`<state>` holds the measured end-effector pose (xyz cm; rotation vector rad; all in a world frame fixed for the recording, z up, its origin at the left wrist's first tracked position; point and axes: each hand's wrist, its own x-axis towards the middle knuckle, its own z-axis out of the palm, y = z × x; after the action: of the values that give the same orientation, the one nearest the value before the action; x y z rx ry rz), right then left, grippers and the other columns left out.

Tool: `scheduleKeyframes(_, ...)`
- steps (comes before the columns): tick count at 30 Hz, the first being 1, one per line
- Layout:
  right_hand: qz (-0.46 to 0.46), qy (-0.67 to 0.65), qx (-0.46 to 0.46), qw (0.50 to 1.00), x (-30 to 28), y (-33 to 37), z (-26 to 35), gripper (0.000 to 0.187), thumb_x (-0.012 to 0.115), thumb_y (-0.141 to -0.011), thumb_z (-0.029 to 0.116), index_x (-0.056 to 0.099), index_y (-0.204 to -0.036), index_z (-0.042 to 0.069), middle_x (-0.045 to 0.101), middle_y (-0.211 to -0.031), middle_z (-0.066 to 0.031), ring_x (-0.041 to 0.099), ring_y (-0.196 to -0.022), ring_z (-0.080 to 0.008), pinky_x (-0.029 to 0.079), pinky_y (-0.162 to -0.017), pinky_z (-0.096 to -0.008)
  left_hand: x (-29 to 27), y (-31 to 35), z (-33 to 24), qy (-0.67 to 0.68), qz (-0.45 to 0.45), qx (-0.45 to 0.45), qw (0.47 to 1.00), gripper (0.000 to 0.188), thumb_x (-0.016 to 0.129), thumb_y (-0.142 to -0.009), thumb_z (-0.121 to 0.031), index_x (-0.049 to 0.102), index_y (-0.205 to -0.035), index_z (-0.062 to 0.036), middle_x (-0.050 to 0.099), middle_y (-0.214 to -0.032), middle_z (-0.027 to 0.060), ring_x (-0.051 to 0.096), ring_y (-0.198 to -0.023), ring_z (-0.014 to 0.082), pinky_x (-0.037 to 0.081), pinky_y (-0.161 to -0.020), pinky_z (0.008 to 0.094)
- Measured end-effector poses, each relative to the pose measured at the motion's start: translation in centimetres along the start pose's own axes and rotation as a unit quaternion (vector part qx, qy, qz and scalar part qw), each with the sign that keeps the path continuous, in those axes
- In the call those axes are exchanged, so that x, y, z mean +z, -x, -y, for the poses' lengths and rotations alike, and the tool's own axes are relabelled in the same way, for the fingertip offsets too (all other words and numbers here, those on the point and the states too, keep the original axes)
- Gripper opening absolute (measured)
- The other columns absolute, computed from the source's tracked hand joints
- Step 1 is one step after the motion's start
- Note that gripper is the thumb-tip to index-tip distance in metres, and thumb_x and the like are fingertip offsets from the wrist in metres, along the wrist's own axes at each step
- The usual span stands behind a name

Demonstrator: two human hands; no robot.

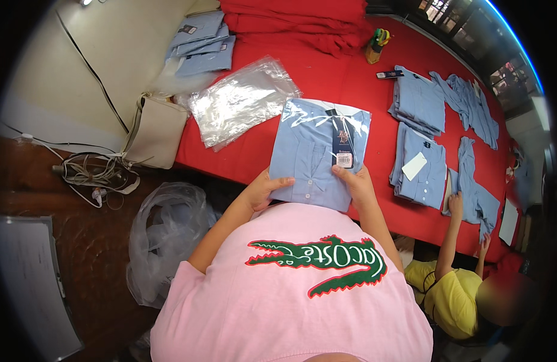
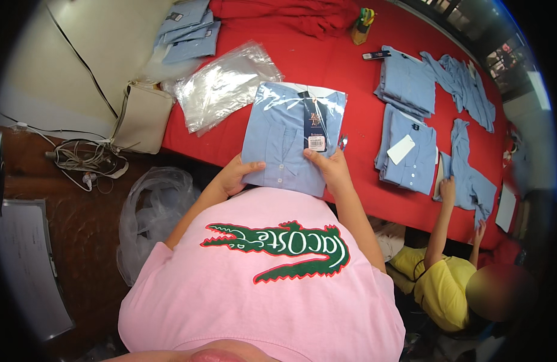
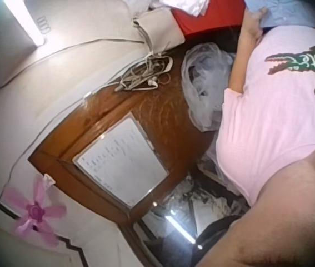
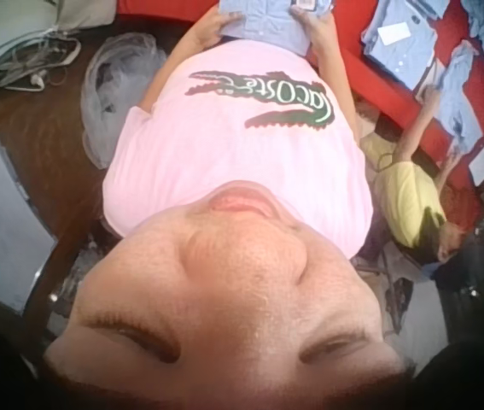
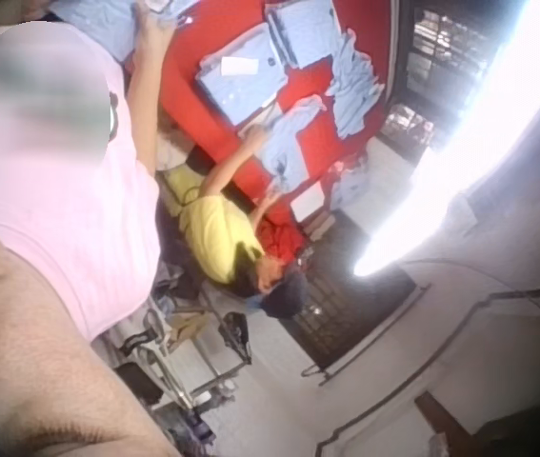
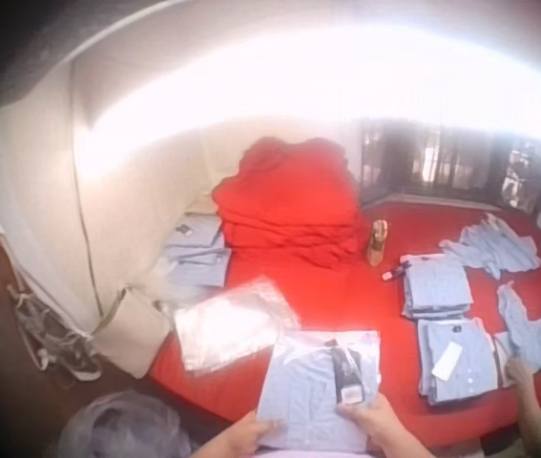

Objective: The person packs folded blue shirts into clear plastic bags by hand, using a small blue tool to assist with clearing air or tucking edges.

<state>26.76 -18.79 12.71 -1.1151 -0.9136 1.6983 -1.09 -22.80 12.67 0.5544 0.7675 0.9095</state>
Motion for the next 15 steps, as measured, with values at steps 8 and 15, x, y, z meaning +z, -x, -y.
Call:
scheduleKeyframes(8, -0.018, 0.003, -0.020, 1.000, 6.9, -6.8, 0.3, 0.033, 0.084, -0.095, 0.011, 0.072, -0.125, 0.003, 0.075, -0.117, -0.0023, 0.069, -0.104, -0.0112, 0.054, -0.097, -0.0314, -7.2, -2.9, -7.5, -0.071, -0.014, 0.029, 0.997, 0.069, 0.082, -0.094, -0.004, 0.050, -0.155, -0.0045, 0.067, -0.144, 0.0112, 0.065, -0.131, 0.0234, 0.053, -0.113, 0.0450)
scheduleKeyframes(15, -0.094, -0.009, -0.039, 0.995, 11.2, -8.7, 0.3, 0.031, 0.085, -0.094, 0.012, 0.074, -0.122, 0.007, 0.075, -0.113, 0.0010, 0.068, -0.104, -0.0102, 0.052, -0.098, -0.0309, -11.7, -6.3, -11.4, -0.122, 0.007, -0.017, 0.992, 0.067, 0.082, -0.094, -0.004, 0.051, -0.154, -0.0035, 0.068, -0.143, 0.0106, 0.066, -0.130, 0.0217, 0.053, -0.113, 0.0424)
